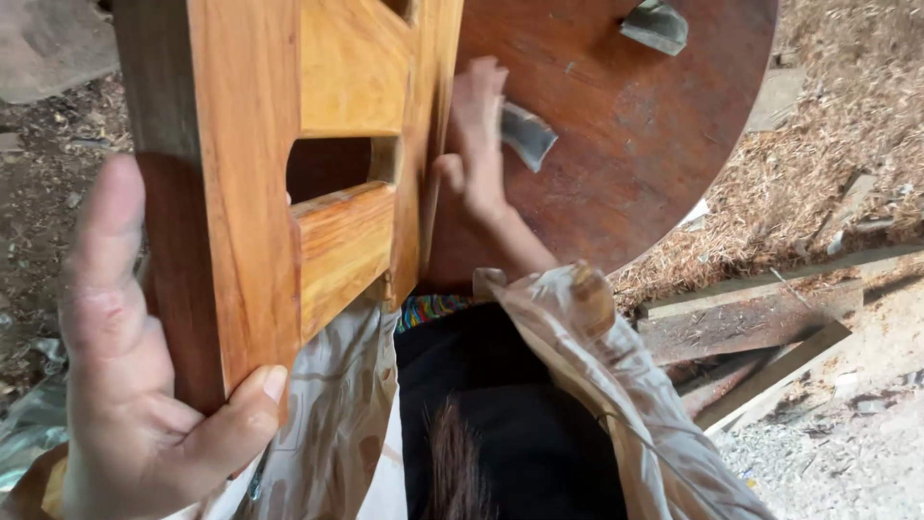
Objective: The person sands a wooden piece with cutouts using a sanding block. They work on the flat surfaces and edges, then rotate the piece to sand the sides and inner corners of the cutouts.
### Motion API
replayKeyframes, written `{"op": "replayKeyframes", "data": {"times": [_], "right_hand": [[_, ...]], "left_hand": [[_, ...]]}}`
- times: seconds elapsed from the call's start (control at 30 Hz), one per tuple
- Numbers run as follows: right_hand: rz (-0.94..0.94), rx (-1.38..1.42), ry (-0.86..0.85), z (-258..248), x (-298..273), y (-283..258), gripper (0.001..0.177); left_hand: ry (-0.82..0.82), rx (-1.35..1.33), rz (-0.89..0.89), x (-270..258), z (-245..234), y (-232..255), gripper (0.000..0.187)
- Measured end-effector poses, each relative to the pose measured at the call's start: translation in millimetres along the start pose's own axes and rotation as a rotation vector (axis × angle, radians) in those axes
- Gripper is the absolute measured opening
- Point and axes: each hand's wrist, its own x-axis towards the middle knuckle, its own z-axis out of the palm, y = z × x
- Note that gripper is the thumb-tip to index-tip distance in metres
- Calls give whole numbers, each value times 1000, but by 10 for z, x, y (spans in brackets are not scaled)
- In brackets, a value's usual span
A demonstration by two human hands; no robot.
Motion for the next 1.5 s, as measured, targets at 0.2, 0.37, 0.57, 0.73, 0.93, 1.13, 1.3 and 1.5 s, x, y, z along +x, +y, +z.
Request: {"op": "replayKeyframes", "data": {"times": [0.2, 0.37, 0.57, 0.73, 0.93, 1.13, 1.3, 1.5], "right_hand": [[113, 427, -19, -31, -12, -1324, 95], [-146, 380, -27, -136, 121, -966, 84], [-828, -490, -216, -529, 660, -373, 84], [87, 474, -309, -644, 523, -1116, 70], [285, 466, 179, -1134, 425, -735, 28], [394, -440, -199, -1405, -359, 468, 83], [351, -423, -139, -1516, -343, 707, 75], [334, -609, -10, -1803, 49, 949, 52]], "left_hand": [[22, 34, -3, -11, -7, -24, 105], [79, -4, -18, -37, -24, -65, 106], [72, 17, -55, -54, -6, -33, 110], [47, -19, -37, -63, -3, -61, 109], [68, 94, 55, -71, 149, -94, 107], [87, 70, 34, -30, 319, -14, 104], [134, 66, 0, -42, 415, 3, 103], [265, -30, -58, -21, 624, 124, 103]]}}
